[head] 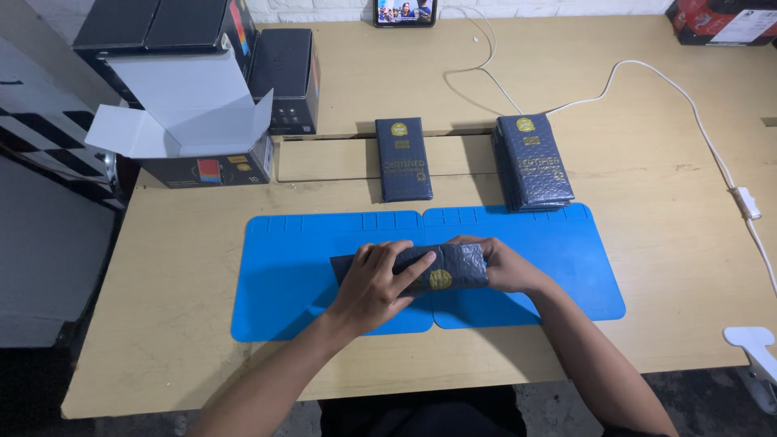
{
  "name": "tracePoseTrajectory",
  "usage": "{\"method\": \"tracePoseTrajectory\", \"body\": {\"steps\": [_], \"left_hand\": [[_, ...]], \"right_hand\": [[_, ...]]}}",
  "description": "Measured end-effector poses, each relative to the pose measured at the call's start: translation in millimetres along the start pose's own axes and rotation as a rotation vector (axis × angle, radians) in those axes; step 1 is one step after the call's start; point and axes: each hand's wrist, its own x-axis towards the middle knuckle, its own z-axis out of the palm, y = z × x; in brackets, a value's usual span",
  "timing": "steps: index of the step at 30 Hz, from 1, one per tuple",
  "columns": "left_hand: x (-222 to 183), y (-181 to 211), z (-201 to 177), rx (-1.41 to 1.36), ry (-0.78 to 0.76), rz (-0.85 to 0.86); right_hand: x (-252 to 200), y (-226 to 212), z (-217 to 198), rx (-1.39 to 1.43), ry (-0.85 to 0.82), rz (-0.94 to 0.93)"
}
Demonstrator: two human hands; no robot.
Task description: Packing electronic screen components into protective sleeves and boxes on a workbench.
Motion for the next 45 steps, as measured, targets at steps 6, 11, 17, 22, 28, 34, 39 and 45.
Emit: {"method": "tracePoseTrajectory", "body": {"steps": [6, 11, 17, 22, 28, 34, 39, 45], "left_hand": [[1.7, 3.7, -3.9, -0.004, -0.027, 0.038], [6.4, 5.6, -5.9, 0.053, 0.124, -0.069], [7.2, -3.8, -24.0, 0.072, 0.155, -0.144], [9.5, -5.4, -33.5, -0.042, 0.145, -0.224], [15.5, -6.3, -50.8, -0.094, 0.264, -0.393], [10.0, -21.1, -45.4, 0.055, 0.212, -0.589], [6.7, -35.8, -43.7, 0.196, 0.054, -0.796], [-1.6, -66.1, -40.5, 0.319, -0.058, -0.951]], "right_hand": [[0.6, 2.8, 0.1, 0.045, -0.084, -0.037], [3.5, 12.7, -12.8, 0.161, 0.165, 0.029], [-1.8, 58.9, -35.6, 0.436, 0.590, 0.078], [1.8, 48.1, -38.6, 0.573, 0.847, 0.085], [0.2, 6.5, -33.0, 0.708, 1.068, 0.107], [4.9, 19.3, -30.1, 0.624, 0.998, 0.150], [4.8, 30.9, -26.4, 0.615, 0.949, 0.201], [2.7, 47.9, -23.8, 0.589, 0.898, 0.237]]}}
